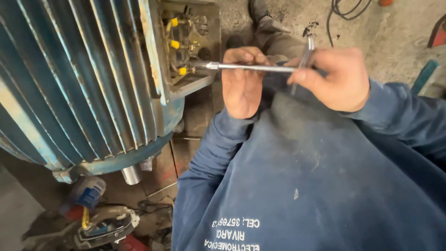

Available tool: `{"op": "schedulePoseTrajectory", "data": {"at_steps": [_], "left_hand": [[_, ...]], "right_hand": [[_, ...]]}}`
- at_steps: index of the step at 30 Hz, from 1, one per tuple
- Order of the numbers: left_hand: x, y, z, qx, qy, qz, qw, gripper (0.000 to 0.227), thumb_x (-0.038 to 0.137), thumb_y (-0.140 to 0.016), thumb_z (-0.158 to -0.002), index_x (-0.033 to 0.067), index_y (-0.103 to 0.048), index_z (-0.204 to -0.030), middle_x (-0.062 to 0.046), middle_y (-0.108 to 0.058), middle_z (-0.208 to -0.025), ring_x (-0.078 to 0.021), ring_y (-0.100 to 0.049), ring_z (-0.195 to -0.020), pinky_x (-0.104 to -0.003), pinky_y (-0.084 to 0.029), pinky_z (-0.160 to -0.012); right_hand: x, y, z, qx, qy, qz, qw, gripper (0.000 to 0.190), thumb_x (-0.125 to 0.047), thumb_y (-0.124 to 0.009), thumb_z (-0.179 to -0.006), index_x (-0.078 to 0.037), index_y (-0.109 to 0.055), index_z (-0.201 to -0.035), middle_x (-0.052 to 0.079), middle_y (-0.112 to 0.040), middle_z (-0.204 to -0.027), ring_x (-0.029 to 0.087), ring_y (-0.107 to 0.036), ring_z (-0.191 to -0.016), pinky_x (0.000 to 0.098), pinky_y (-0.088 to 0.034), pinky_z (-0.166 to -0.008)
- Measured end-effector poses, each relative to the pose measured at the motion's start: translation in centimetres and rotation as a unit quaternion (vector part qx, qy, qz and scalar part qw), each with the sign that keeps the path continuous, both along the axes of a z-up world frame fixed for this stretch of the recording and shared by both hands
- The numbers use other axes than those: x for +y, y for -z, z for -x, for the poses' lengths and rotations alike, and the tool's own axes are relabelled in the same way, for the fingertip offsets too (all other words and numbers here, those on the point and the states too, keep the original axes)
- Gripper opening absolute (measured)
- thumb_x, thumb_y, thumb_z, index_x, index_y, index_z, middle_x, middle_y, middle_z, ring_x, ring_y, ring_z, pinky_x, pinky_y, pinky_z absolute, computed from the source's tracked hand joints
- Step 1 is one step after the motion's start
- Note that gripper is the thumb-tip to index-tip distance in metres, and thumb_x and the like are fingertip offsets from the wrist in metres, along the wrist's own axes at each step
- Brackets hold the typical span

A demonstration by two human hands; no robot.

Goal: The person uses a T-handle wrench to tighten screws inside the open terminal box of a large blue electric motor. The hands repeatedly rotate the tool to secure the connections within the motor's junction box.

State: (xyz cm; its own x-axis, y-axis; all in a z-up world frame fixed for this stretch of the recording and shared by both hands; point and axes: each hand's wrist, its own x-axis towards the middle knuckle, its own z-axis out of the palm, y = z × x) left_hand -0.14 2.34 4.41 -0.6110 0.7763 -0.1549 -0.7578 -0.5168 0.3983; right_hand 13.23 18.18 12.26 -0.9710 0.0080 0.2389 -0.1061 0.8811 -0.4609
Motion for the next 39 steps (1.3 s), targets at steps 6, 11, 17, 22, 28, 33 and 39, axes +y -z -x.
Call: {"op": "schedulePoseTrajectory", "data": {"at_steps": [6,11,17,22,28,33,39], "left_hand": [[-2.5,4.2,-1.8,0.037,0.044,0.086,0.995,0.041,0.026,-0.070,-0.107,-0.0011,-0.056,-0.134,-0.020,-0.072,-0.116,-0.0272,-0.070,-0.110,-0.042,-0.054,-0.102],[-1.7,4.6,-2.1,0.078,-0.039,0.100,0.991,0.026,0.021,-0.076,-0.104,-0.0013,-0.062,-0.103,-0.010,-0.068,-0.092,-0.0191,-0.066,-0.077,-0.031,-0.054,-0.073],[-1.4,3.8,-1.2,0.073,-0.007,0.145,0.987,0.033,0.023,-0.069,-0.111,0.0071,-0.049,-0.090,-0.006,-0.059,-0.076,-0.0153,-0.057,-0.066,-0.030,-0.050,-0.066],[-1.4,0.6,0.5,0.177,0.026,0.173,0.969,0.033,0.031,-0.062,-0.113,-0.0021,-0.057,-0.114,-0.012,-0.067,-0.107,-0.0180,-0.061,-0.093,-0.031,-0.051,-0.089],[-2.4,2.3,-0.5,0.096,0.061,0.104,0.988,0.043,0.030,-0.068,-0.106,-0.0029,-0.057,-0.132,-0.018,-0.070,-0.124,-0.0258,-0.070,-0.113,-0.036,-0.055,-0.103],[-1.9,2.8,-1.6,0.091,-0.016,0.122,0.988,0.032,0.022,-0.074,-0.107,-0.0083,-0.065,-0.113,-0.018,-0.072,-0.100,-0.0247,-0.071,-0.088,-0.035,-0.059,-0.082],[-2.3,3.2,-1.4,0.150,-0.023,0.184,0.971,0.034,0.023,-0.074,-0.110,-0.0097,-0.065,-0.110,-0.016,-0.069,-0.094,-0.0235,-0.067,-0.084,-0.035,-0.055,-0.082]], "right_hand": [[-0.9,-1.1,-0.9,-0.211,0.232,0.406,0.858,0.027,-0.026,-0.057,-0.112,-0.008,-0.075,-0.101,0.004,-0.073,-0.085,0.014,-0.069,-0.074,0.0290,-0.055,-0.067],[1.7,-0.5,0.0,0.053,0.058,-0.022,0.997,0.013,-0.016,-0.074,-0.099,-0.003,-0.072,-0.100,0.012,-0.070,-0.084,0.029,-0.067,-0.070,0.0392,-0.051,-0.060],[2.2,-0.8,2.7,0.203,-0.089,-0.218,0.950,0.030,-0.004,-0.082,-0.079,-0.013,-0.080,-0.108,0.007,-0.069,-0.103,0.023,-0.073,-0.072,0.0374,-0.056,-0.061],[0.4,2.0,-0.2,0.065,0.005,0.012,0.998,0.020,-0.023,-0.069,-0.109,-0.005,-0.072,-0.104,0.008,-0.071,-0.100,0.026,-0.070,-0.081,0.0353,-0.054,-0.071],[-0.8,0.9,-0.8,-0.220,0.230,0.513,0.797,0.048,-0.043,-0.046,-0.112,-0.011,-0.072,-0.088,0.004,-0.072,-0.080,0.019,-0.066,-0.067,0.0289,-0.052,-0.061],[1.0,-1.4,0.8,0.051,0.063,0.020,0.997,0.017,-0.015,-0.078,-0.100,0.001,-0.074,-0.096,0.015,-0.071,-0.085,0.033,-0.065,-0.071,0.0411,-0.050,-0.063],[-1.3,-0.1,-0.3,-0.084,0.124,0.051,0.987,0.033,-0.030,-0.080,-0.095,-0.002,-0.068,-0.082,0.015,-0.062,-0.077,0.033,-0.062,-0.068,0.0393,-0.045,-0.060]]}}
